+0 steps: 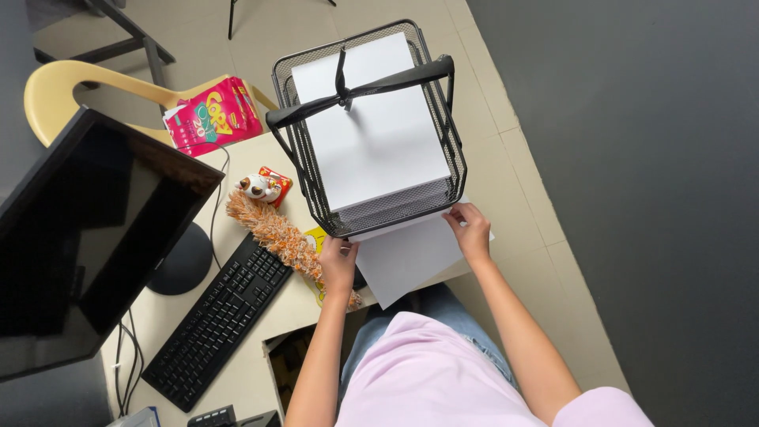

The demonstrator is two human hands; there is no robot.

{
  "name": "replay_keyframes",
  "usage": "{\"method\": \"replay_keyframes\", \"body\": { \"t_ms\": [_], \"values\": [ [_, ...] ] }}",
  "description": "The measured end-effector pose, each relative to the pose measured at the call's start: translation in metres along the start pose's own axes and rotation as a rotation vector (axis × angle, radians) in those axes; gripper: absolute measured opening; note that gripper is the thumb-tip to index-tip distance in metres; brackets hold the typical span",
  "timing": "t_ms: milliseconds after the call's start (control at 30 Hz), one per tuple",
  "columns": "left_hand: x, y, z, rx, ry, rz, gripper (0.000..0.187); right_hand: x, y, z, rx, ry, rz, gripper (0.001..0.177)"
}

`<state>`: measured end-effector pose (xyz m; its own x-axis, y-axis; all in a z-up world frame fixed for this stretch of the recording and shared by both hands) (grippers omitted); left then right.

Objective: The person organizes white sheets of paper by placing them into a black wire mesh document tray. They then move the tray to a yellow chair, pick up a stack of papers from a printer, and place them on the chair. Finally, they adjust a black office chair and a duster on the desk.

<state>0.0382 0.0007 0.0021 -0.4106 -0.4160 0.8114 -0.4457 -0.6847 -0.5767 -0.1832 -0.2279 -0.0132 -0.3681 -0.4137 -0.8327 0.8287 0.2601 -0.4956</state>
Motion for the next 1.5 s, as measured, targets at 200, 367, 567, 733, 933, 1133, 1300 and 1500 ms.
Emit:
{"method": "replay_keyframes", "body": {
  "t_ms": [200,367,567,733,933,1133,1300,1500],
  "values": [
    [0.022,-0.005,-0.001,0.095,-0.012,-0.033,0.03,0.006,0.002,0.006,-0.049,0.041,-0.01,0.019],
    [-0.016,0.006,-0.006,0.119,-0.104,-0.034,0.019,0.004,-0.002,0.008,-0.093,0.021,-0.029,0.02],
    [-0.006,0.005,-0.001,0.094,-0.085,-0.02,0.025,0.009,-0.001,0.011,-0.132,0.007,-0.015,0.023],
    [0.009,0.0,0.0,0.067,-0.069,-0.009,0.035,0.004,-0.005,0.01,-0.174,-0.042,-0.027,0.026],
    [-0.003,0.007,-0.002,0.106,-0.034,-0.011,0.035,0.017,0.001,0.01,-0.225,-0.064,-0.052,0.024],
    [0.006,-0.004,0.008,0.016,-0.034,-0.052,0.037,0.017,0.007,0.007,-0.163,-0.111,-0.132,0.023],
    [0.002,0.002,0.002,0.074,0.07,0.021,0.028,0.021,0.009,0.004,-0.17,-0.077,-0.175,0.025],
    [-0.031,0.03,-0.028,0.125,-0.21,-0.095,0.016,0.008,0.009,-0.011,-0.161,0.099,-0.069,0.028]
  ]
}}
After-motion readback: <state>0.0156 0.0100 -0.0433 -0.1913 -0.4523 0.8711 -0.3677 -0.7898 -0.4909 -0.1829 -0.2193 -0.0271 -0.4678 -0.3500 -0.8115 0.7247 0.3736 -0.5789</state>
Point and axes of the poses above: each hand's wrist, its own z-axis towards the middle knuckle, its own y-axis out of the palm, x = y × z, the point moved 4 cm from there along z, towards the middle knuckle
